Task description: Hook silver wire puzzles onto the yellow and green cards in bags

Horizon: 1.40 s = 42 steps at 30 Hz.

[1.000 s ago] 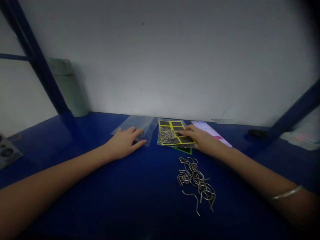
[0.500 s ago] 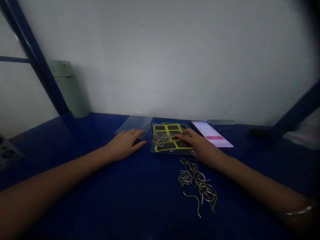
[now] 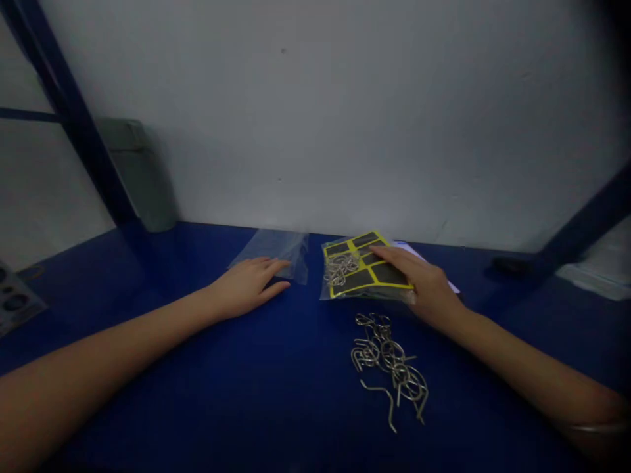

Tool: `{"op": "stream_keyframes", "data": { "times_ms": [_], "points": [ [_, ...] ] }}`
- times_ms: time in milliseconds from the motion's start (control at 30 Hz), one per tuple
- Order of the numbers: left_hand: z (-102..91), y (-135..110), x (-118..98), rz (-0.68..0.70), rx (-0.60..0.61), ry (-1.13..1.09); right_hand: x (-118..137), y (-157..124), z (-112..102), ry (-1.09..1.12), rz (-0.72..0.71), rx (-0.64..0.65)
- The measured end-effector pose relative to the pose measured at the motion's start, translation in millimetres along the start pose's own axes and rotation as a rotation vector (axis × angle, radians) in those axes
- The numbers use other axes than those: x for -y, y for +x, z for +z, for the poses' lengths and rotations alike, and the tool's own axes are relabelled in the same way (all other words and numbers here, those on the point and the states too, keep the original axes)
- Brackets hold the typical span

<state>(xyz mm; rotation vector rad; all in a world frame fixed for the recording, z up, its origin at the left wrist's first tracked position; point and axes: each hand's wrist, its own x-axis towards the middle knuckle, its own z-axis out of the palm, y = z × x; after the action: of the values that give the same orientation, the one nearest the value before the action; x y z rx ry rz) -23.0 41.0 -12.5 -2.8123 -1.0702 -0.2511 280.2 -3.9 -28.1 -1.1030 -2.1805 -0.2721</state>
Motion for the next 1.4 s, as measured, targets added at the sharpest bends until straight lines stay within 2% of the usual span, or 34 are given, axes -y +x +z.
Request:
{"op": "stream_keyframes", "data": {
  "times_ms": [133, 267, 433, 533, 667, 733, 900, 1100, 1400],
  "points": [
    [-0.5, -2, 1, 0.012, -0.012, -0.045, 21, 1, -13, -0.041, -0.047, -0.091],
    [-2.7, -4, -4, 0.017, -0.034, -0.079, 39, -5, -22, -0.054, -0.092, -0.101],
    [-10.8, -10, -17, 0.001, -0.210, -0.185, 44, -10, -17, -0.036, -0.124, -0.088],
    [-17.3, -15, -23, 0.142, -0.285, -0.263, 44, -9, -14, -0.048, -0.111, -0.098],
    [-21.2, -17, -31, 0.419, -0.205, -0.312, 47, -12, -15, -0.064, -0.116, -0.162],
    [-20.1, -16, -34, 0.471, -0.232, -0.303, 48, -15, -16, -0.076, -0.153, -0.180],
    [-14.6, -13, -39, 0.435, -0.330, -0.215, 48, -21, -14, -0.112, -0.316, -0.148],
    [-10.8, -12, -39, 0.569, -0.317, 0.035, 50, -21, -14, -0.138, -0.386, -0.141],
    [-16.2, -15, -43, 0.587, -0.302, 0.024, 66, -9, -24, -0.196, -0.491, -0.173]
  ]
}}
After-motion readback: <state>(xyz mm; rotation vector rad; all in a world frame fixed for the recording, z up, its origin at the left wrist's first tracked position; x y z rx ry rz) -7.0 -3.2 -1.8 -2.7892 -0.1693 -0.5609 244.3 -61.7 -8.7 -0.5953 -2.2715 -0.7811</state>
